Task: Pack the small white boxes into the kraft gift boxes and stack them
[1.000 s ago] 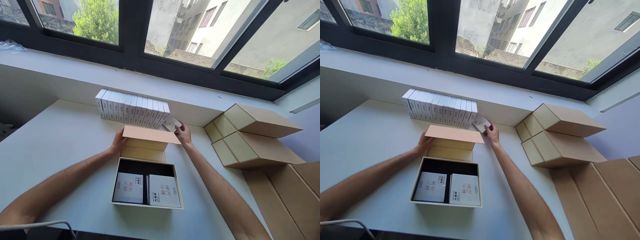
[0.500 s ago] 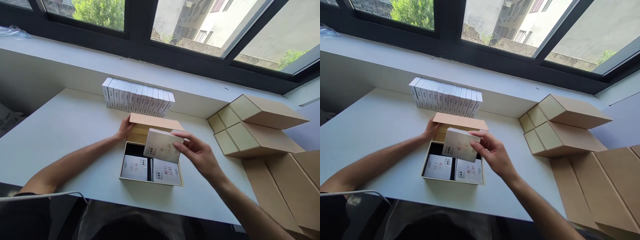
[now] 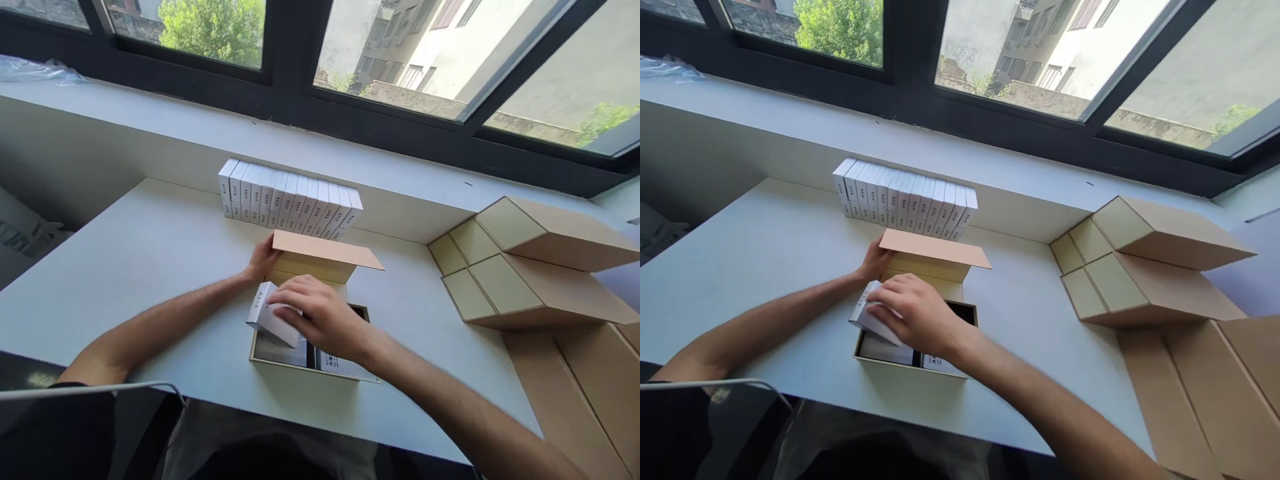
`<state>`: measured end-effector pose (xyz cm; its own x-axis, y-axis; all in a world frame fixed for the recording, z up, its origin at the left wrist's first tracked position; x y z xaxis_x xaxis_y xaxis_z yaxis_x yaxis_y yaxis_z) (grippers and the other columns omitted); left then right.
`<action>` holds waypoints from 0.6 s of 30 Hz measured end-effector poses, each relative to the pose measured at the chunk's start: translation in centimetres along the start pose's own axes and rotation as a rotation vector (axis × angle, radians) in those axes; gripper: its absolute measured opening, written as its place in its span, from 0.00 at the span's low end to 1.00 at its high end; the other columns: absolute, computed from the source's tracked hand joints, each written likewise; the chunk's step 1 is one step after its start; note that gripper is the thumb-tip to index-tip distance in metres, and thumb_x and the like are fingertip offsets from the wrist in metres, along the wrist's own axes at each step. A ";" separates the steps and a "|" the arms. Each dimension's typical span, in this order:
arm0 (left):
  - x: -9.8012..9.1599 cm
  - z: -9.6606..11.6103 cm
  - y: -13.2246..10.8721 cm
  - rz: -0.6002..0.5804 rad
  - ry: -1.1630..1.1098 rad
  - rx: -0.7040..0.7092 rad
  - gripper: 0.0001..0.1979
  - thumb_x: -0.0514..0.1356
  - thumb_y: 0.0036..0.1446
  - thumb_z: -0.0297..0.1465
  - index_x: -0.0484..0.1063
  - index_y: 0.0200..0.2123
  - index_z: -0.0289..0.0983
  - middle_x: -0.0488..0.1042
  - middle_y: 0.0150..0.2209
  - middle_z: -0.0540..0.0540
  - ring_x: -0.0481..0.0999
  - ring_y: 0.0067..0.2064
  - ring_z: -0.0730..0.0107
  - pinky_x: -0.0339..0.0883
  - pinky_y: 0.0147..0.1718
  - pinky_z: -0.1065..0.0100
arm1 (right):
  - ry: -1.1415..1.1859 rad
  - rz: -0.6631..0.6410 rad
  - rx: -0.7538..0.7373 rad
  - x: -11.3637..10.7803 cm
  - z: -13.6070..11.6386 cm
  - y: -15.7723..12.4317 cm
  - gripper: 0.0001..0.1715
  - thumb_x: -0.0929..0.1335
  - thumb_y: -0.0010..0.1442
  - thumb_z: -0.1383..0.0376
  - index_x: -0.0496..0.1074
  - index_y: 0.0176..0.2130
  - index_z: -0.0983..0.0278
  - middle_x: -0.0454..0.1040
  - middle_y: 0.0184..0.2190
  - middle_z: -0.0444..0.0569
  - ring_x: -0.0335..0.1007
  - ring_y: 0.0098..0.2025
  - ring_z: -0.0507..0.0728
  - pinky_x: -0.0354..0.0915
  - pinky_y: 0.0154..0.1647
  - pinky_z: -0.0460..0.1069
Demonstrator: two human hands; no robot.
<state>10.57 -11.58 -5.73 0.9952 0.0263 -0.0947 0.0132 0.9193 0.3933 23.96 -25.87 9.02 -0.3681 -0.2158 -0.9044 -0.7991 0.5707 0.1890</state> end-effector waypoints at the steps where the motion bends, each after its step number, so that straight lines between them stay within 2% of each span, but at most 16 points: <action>1: 0.0 0.0 0.1 -0.011 -0.005 0.003 0.11 0.63 0.54 0.37 0.72 0.36 0.36 0.79 0.33 0.48 0.76 0.35 0.64 0.69 0.33 0.68 | -0.015 0.031 0.068 0.4 0.5 -0.8 0.17 0.63 0.72 0.58 0.74 0.50 0.64 0.79 0.46 0.53 0.74 0.48 0.58 0.70 0.51 0.55; 4: 0.0 0.1 0.5 -0.033 -0.012 -0.007 0.11 0.63 0.55 0.37 0.72 0.37 0.36 0.80 0.34 0.47 0.76 0.36 0.63 0.69 0.34 0.68 | -0.114 -0.011 0.121 1.8 1.4 -3.2 0.18 0.67 0.68 0.57 0.71 0.54 0.61 0.74 0.54 0.57 0.72 0.53 0.62 0.72 0.51 0.58; 8: -0.1 0.0 0.6 -0.044 -0.015 -0.016 0.11 0.63 0.55 0.36 0.72 0.38 0.36 0.81 0.35 0.46 0.77 0.37 0.62 0.69 0.35 0.68 | -0.201 -0.024 0.142 3.8 1.5 -4.4 0.22 0.71 0.62 0.63 0.68 0.55 0.62 0.61 0.65 0.63 0.59 0.66 0.69 0.65 0.61 0.66; 9: -0.2 0.0 0.5 -0.043 -0.013 -0.015 0.11 0.63 0.55 0.36 0.72 0.39 0.36 0.81 0.36 0.46 0.77 0.37 0.62 0.69 0.35 0.67 | -0.193 -0.012 0.159 4.1 1.5 -4.3 0.23 0.72 0.61 0.63 0.67 0.55 0.62 0.60 0.66 0.63 0.57 0.67 0.69 0.64 0.61 0.67; 11: -0.2 -0.1 0.4 -0.037 -0.010 -0.013 0.10 0.63 0.55 0.35 0.72 0.39 0.36 0.81 0.36 0.46 0.77 0.37 0.62 0.70 0.35 0.67 | -0.168 0.020 0.186 4.4 1.7 -4.2 0.26 0.71 0.58 0.67 0.66 0.55 0.61 0.64 0.64 0.62 0.61 0.65 0.68 0.64 0.61 0.67; 14: -0.2 -0.2 0.3 -0.031 -0.015 -0.012 0.11 0.63 0.56 0.36 0.73 0.39 0.36 0.81 0.36 0.46 0.77 0.37 0.62 0.70 0.35 0.68 | -0.173 0.064 0.184 3.9 1.8 -4.6 0.30 0.69 0.57 0.69 0.66 0.58 0.59 0.67 0.61 0.59 0.65 0.61 0.67 0.64 0.60 0.66; 16: -0.1 -0.2 0.4 -0.036 -0.022 -0.009 0.12 0.63 0.56 0.37 0.73 0.40 0.36 0.81 0.36 0.46 0.77 0.37 0.63 0.70 0.35 0.68 | -0.187 0.041 0.172 3.4 1.6 -5.2 0.30 0.70 0.58 0.67 0.67 0.59 0.58 0.67 0.62 0.58 0.65 0.60 0.67 0.65 0.60 0.66; 18: -0.1 -0.3 0.5 -0.044 -0.027 -0.007 0.13 0.64 0.56 0.38 0.73 0.40 0.35 0.81 0.36 0.46 0.78 0.38 0.62 0.70 0.35 0.68 | -0.181 -0.039 0.171 3.0 1.4 -5.9 0.28 0.70 0.60 0.64 0.68 0.59 0.58 0.67 0.63 0.56 0.64 0.61 0.67 0.67 0.58 0.65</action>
<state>10.43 -11.00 -5.78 0.9959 -0.0253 -0.0868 0.0568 0.9222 0.3824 28.22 -28.77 4.63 -0.2356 -0.1035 -0.9663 -0.7134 0.6936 0.0996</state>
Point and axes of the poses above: each hand's wrist, its own y-axis towards the middle knuckle, its own x-axis out of the palm, z = x × y, the point moved 1 cm from there along y, towards the middle knuckle
